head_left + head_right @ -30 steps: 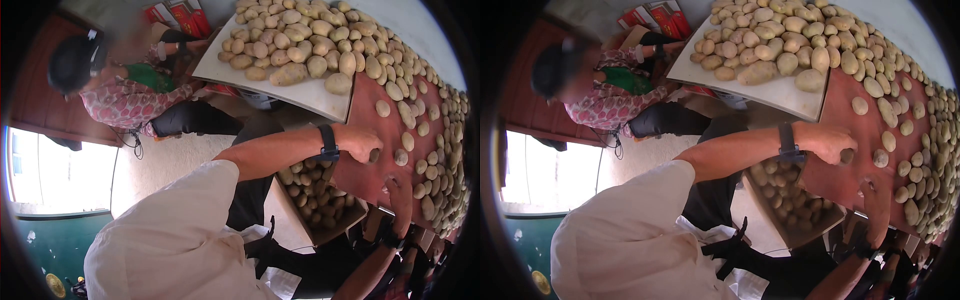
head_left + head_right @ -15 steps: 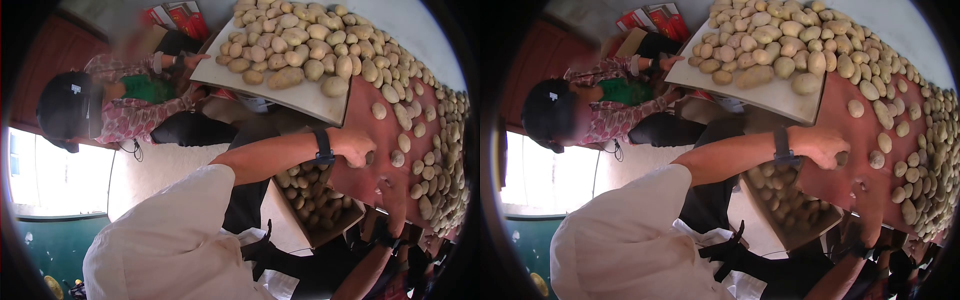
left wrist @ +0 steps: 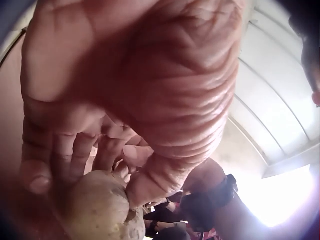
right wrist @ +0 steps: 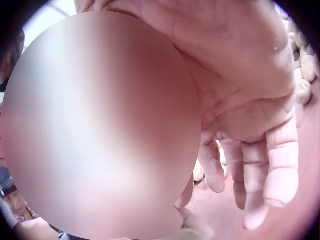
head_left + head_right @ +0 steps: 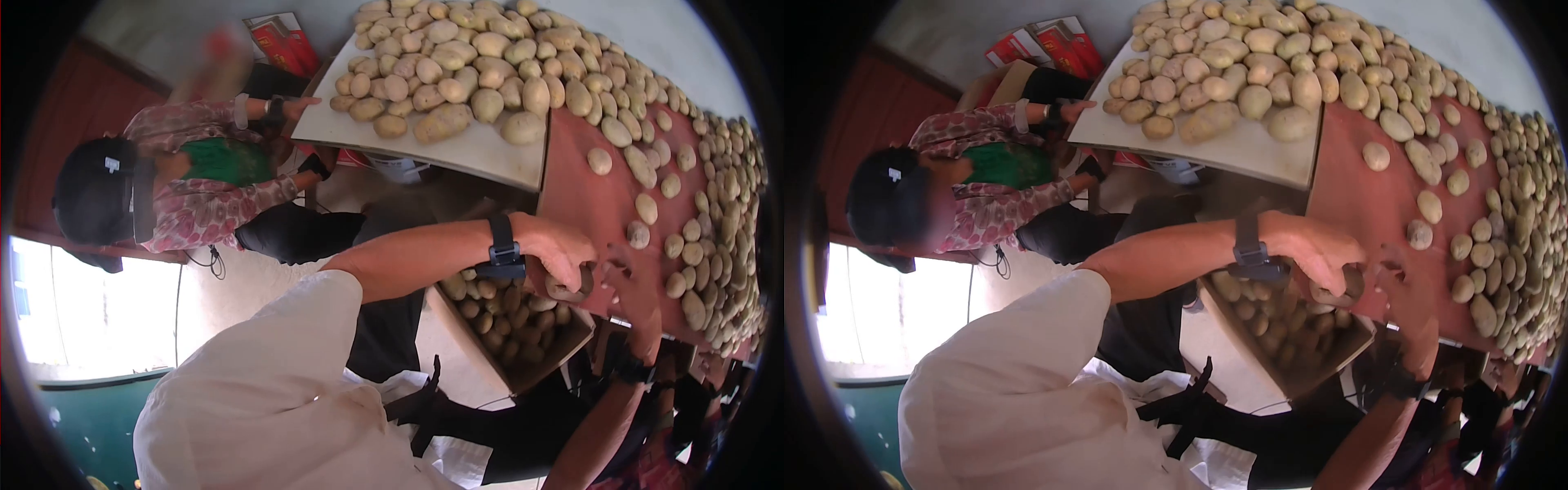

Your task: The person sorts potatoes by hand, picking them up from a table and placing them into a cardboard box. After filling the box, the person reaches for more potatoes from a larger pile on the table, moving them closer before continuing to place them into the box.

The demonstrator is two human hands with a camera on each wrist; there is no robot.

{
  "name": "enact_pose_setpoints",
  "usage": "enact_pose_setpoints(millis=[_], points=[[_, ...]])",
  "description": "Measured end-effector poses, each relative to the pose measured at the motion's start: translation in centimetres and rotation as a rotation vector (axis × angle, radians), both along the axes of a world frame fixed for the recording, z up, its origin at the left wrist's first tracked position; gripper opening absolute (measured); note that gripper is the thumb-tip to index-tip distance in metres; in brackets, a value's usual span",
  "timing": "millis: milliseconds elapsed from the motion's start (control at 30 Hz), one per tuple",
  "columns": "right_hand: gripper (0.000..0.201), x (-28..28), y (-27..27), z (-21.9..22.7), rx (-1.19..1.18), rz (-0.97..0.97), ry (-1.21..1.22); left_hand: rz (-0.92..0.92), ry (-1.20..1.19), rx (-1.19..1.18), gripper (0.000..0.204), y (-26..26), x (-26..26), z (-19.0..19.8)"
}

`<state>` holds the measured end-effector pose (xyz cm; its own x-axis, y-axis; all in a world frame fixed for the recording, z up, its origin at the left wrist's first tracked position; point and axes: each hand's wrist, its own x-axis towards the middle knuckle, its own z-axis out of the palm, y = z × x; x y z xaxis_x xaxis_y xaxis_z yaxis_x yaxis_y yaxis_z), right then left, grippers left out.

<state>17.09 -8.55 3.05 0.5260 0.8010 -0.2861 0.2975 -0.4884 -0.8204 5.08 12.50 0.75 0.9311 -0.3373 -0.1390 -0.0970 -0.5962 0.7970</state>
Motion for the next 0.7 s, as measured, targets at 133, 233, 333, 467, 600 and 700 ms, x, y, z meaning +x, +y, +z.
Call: enact_pose_setpoints(millis=[133, 233, 333, 467, 600, 700], points=[[0.037, -0.8, -0.1, 1.0, -0.12, -0.137, 0.026, -0.16, 0.21, -0.045, 0.05, -0.5, -1.4, 1.6], [0.039, -2.1, 0.1, 2.2, -0.164, -0.19, -0.033, -0.244, 0.178, -0.007, 0.056, -1.0, -2.4, 2.0], [0.042, -3.4, 0.1, 2.9, -0.05, -0.208, -0.075, -0.25, 0.172, -0.055, 0.058, -1.7, -4.0, 1.7], [0.046, -4.4, -0.8, 3.3, -0.095, -0.098, -0.188, -0.312, 0.291, 0.076, 0.061, -3.0, -6.1, 1.3], [0.046, -2.0, -2.9, -2.1, 0.344, 0.171, -0.576, -0.242, 0.46, 0.103, 0.058, -6.2, -8.2, -1.7], [0.041, -7.2, -6.8, -0.8, 0.526, 0.048, -0.497, -0.129, 0.662, -0.086, 0.054, -7.7, -10.3, -4.4]])
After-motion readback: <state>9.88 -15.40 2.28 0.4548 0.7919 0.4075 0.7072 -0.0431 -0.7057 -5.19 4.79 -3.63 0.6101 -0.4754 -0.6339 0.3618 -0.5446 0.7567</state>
